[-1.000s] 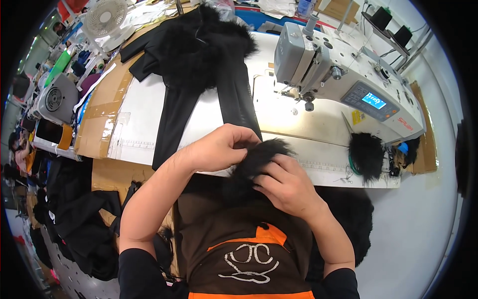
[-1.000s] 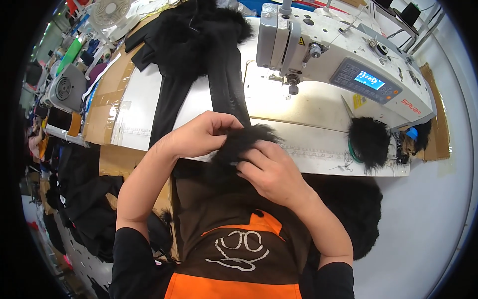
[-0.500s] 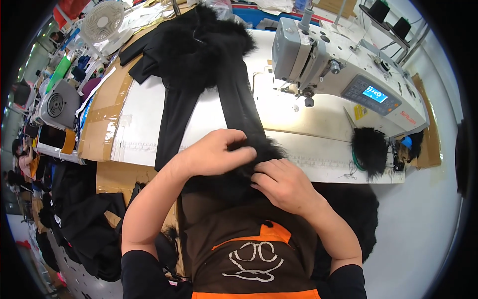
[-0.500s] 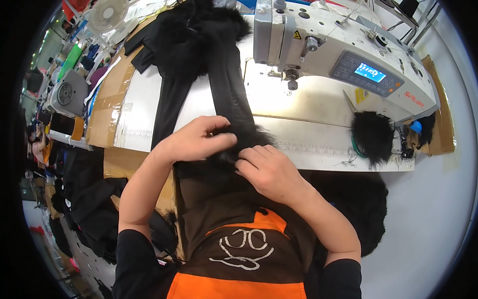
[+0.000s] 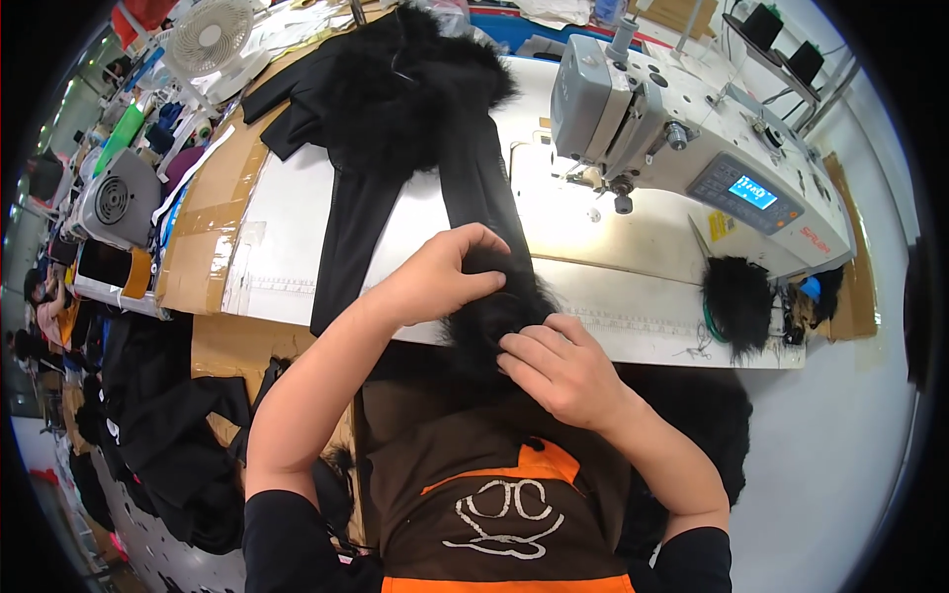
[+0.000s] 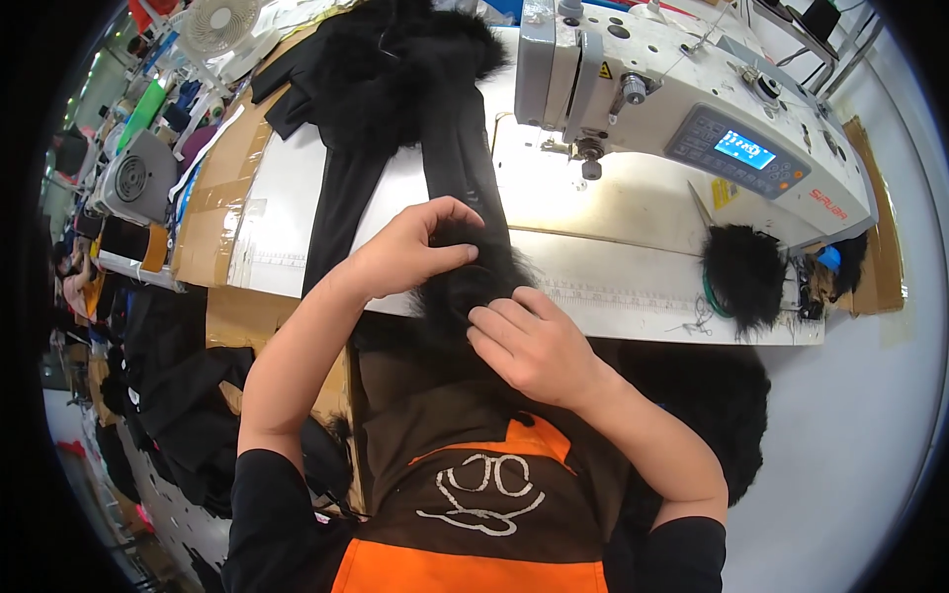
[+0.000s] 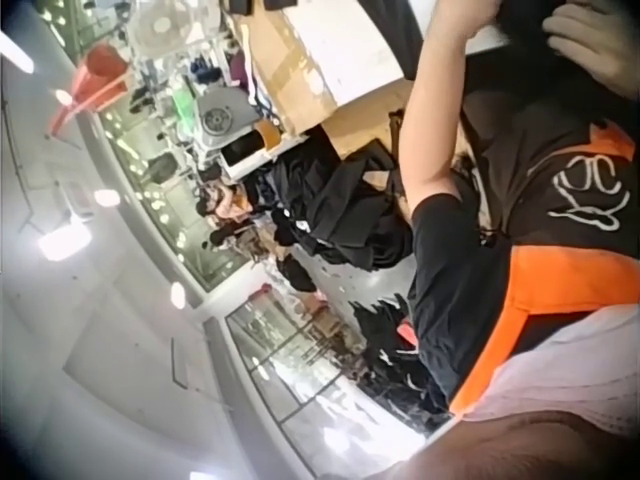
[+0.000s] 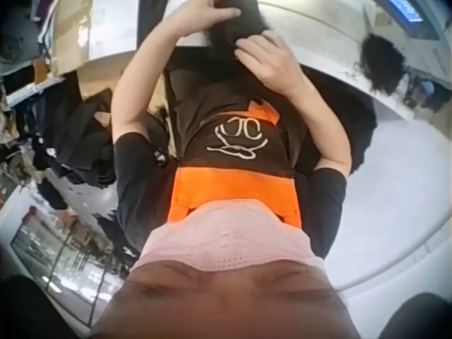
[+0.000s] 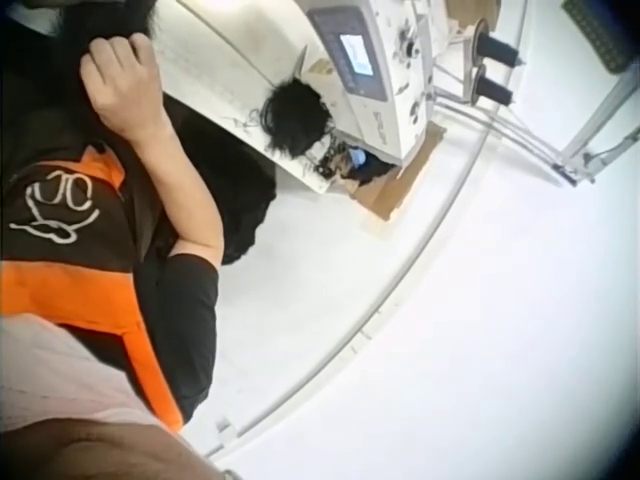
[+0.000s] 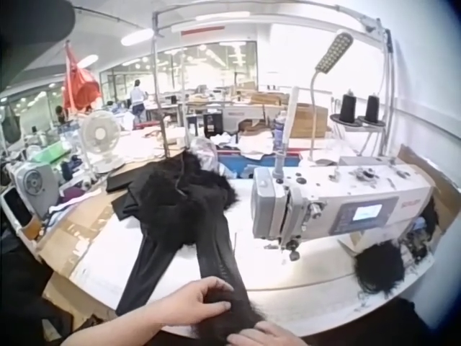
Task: Sewing fur trim onto a black garment using an industrial sewing machine.
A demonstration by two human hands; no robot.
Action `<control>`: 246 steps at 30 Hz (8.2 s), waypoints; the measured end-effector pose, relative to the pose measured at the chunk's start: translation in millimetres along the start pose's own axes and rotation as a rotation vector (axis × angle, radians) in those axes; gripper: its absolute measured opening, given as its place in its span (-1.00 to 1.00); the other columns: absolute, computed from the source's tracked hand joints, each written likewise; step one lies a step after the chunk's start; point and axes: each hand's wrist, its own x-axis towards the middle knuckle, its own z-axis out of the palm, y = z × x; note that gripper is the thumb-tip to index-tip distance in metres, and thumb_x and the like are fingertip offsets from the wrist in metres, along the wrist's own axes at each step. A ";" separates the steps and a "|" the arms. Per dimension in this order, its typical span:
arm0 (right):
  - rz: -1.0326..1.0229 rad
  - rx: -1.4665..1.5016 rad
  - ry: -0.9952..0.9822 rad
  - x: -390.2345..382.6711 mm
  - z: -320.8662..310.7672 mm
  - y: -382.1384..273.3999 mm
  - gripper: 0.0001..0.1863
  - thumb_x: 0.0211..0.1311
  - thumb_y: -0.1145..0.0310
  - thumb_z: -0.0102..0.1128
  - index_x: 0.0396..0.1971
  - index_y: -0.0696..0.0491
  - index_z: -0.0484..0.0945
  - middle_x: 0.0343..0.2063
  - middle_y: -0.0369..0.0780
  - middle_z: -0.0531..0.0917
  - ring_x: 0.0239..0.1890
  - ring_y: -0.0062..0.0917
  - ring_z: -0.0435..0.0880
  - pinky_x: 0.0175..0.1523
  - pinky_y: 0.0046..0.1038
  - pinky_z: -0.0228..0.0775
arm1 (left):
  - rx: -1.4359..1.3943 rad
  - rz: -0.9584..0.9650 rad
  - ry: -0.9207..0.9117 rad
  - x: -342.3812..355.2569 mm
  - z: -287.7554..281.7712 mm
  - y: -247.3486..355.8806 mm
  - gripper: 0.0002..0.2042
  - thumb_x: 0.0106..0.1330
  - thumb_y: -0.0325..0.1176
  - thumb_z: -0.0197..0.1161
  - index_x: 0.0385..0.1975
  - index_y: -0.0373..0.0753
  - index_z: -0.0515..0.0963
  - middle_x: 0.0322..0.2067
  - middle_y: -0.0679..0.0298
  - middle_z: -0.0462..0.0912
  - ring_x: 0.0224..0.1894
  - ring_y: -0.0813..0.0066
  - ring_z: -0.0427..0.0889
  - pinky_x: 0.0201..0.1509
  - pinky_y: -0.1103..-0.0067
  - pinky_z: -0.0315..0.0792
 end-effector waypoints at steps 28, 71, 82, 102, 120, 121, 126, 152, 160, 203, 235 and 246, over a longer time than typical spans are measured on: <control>0.110 0.140 0.020 11.5 0.8 17.7 -0.79 0.08 0.39 0.41 -0.27 0.07 0.64 -0.19 -0.24 0.68 -0.17 -0.39 0.68 -0.01 -0.36 0.46 | 0.596 0.391 0.243 -21.2 -7.1 42.6 -0.90 0.34 -0.45 0.31 -0.26 -0.32 0.58 -0.27 0.09 0.67 -0.22 0.15 0.68 -0.15 0.39 0.51; 0.479 0.613 0.081 37.7 -15.2 41.9 -0.71 0.10 0.46 0.51 -0.16 0.05 0.66 -0.33 -0.25 0.73 -0.24 -0.32 0.67 -0.03 -0.35 0.48 | 0.080 -0.044 -0.200 -26.8 -31.9 54.3 -0.80 0.47 -0.36 0.31 -0.10 -0.37 0.69 -0.36 0.32 0.74 -0.25 0.72 0.59 -0.12 0.65 0.50; 0.438 0.631 -0.042 44.6 -20.1 52.3 -0.69 0.14 0.43 0.48 -0.11 0.04 0.63 -0.32 -0.23 0.73 -0.20 -0.31 0.71 -0.02 -0.32 0.50 | 0.401 0.273 -0.219 -24.4 -33.3 53.7 -0.80 0.21 -0.44 0.51 -0.20 -0.29 0.70 -0.42 0.21 0.74 -0.43 0.29 0.62 0.00 0.42 0.45; 0.225 0.648 -0.253 47.0 -29.4 77.1 -0.57 -0.01 0.50 0.45 -0.05 0.07 0.63 -0.24 -0.23 0.68 -0.18 -0.27 0.67 -0.06 -0.27 0.54 | 0.744 0.334 -0.204 -39.6 -28.8 81.5 -0.82 0.15 -0.47 0.49 -0.25 -0.19 0.69 -0.36 0.36 0.69 -0.27 0.35 0.54 0.07 0.38 0.29; -0.026 0.031 -0.125 -9.2 -13.7 68.9 -0.72 -0.03 0.37 0.26 -0.27 0.15 0.64 -0.20 -0.20 0.66 -0.17 -0.39 0.66 -0.21 -0.43 0.58 | 1.082 0.489 0.053 -57.5 58.0 34.0 -0.62 0.10 -0.42 0.23 -0.05 -0.39 0.56 0.06 -0.06 0.60 -0.10 0.19 0.61 -0.20 0.48 0.64; -0.035 0.036 -0.068 -11.7 -12.1 70.0 -0.72 -0.03 0.36 0.25 -0.28 0.16 0.64 -0.17 -0.19 0.67 -0.14 -0.36 0.66 -0.18 -0.43 0.59 | 1.077 0.493 0.055 -56.9 62.2 31.3 -0.62 0.10 -0.42 0.23 -0.05 -0.39 0.56 0.06 -0.06 0.60 -0.10 0.19 0.61 -0.20 0.48 0.64; 0.008 -0.078 -0.095 -5.5 -10.1 84.2 -0.70 -0.01 0.36 0.24 -0.22 0.13 0.63 -0.09 -0.18 0.68 -0.05 -0.35 0.65 -0.03 -0.40 0.56 | 1.027 0.389 0.122 -33.5 57.3 27.5 -0.68 0.16 -0.49 0.29 -0.05 -0.32 0.59 0.12 -0.07 0.58 0.10 -0.05 0.60 0.05 0.29 0.58; 0.608 0.189 -0.334 -10.7 -10.7 151.4 -0.67 0.07 0.44 0.26 -0.10 0.00 0.68 -0.26 -0.14 0.71 -0.16 -0.24 0.68 -0.02 -0.14 0.49 | 0.694 0.294 -0.149 82.0 0.9 40.9 -0.86 0.31 -0.48 0.34 -0.17 -0.24 0.60 -0.12 0.14 0.62 0.00 -0.04 0.47 0.14 0.22 0.33; 0.530 -0.040 0.057 -9.2 6.1 142.3 -0.73 0.22 0.37 0.41 -0.10 0.08 0.65 -0.27 -0.17 0.72 -0.28 -0.25 0.72 -0.20 -0.19 0.55 | 0.936 0.495 0.066 97.4 0.2 14.6 -0.90 0.11 -0.47 0.34 -0.36 -0.17 0.65 -0.17 0.23 0.62 0.04 0.08 0.49 0.28 0.08 0.29; 0.703 0.261 -0.212 -18.0 -12.6 153.5 -0.70 0.23 0.27 0.40 -0.06 0.01 0.72 -0.21 -0.23 0.77 -0.16 -0.30 0.75 -0.13 -0.30 0.60 | 1.091 0.851 0.139 83.1 5.5 9.5 -0.72 0.01 -0.36 0.29 -0.24 -0.22 0.71 -0.29 0.42 0.58 -0.18 0.41 0.53 0.01 0.43 0.41; 0.426 -0.368 -0.409 -27.7 -2.9 162.0 -0.90 0.34 0.37 0.29 -0.30 0.09 0.65 -0.41 -0.19 0.72 -0.37 -0.26 0.72 -0.29 -0.29 0.51 | 1.013 0.854 0.255 101.4 -1.9 4.3 -0.95 -0.02 -0.37 0.29 -0.56 -0.11 0.56 -0.47 0.44 0.53 -0.16 0.38 0.52 -0.03 0.43 0.40; 0.444 -0.143 -0.248 -27.9 -0.3 171.3 -0.84 0.26 0.38 0.42 -0.27 0.12 0.65 -0.35 -0.20 0.74 -0.31 -0.35 0.72 -0.17 -0.34 0.54 | 0.995 0.845 0.287 99.6 -0.6 0.7 -0.88 -0.01 -0.36 0.28 -0.44 -0.11 0.66 -0.43 0.47 0.59 -0.16 0.42 0.53 0.02 0.43 0.41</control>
